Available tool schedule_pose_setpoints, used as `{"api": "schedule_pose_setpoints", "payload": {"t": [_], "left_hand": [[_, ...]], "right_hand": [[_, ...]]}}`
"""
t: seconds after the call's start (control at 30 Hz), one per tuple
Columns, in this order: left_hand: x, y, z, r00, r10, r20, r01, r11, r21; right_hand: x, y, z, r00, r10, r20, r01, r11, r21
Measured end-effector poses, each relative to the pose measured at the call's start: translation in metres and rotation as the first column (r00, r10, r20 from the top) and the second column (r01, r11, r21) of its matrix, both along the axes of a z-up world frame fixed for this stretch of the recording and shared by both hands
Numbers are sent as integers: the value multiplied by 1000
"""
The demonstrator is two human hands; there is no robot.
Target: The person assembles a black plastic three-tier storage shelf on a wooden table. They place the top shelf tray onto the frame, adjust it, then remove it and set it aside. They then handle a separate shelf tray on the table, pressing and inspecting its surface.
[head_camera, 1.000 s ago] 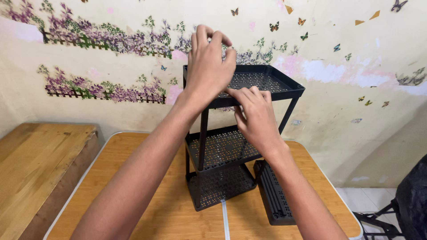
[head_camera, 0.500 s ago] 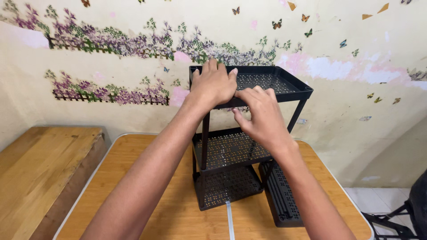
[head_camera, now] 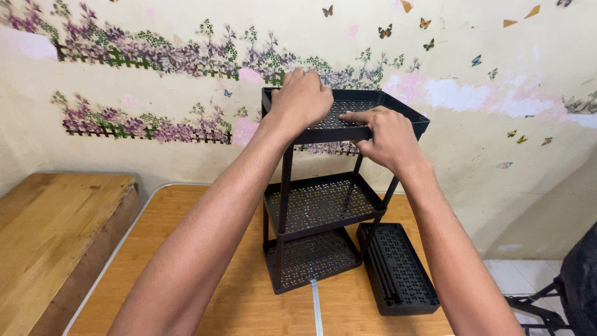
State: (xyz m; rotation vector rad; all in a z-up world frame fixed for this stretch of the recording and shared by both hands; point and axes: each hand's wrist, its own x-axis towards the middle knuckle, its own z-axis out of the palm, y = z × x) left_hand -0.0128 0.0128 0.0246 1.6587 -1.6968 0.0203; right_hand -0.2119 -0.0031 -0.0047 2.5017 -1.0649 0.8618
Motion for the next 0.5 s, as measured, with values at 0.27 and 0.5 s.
{"api": "schedule_pose_setpoints", "payload": {"t": [0.27, 0.5], "left_hand": [[5, -32, 5, 987, -46, 152, 105, 907, -408], [13, -35, -23, 962, -63, 267, 139, 951, -276]], "right_hand": [[-2, 2, -3, 998, 43, 38, -40, 997, -61], [7, 4, -5, 999, 6, 54, -2, 998, -70]]}}
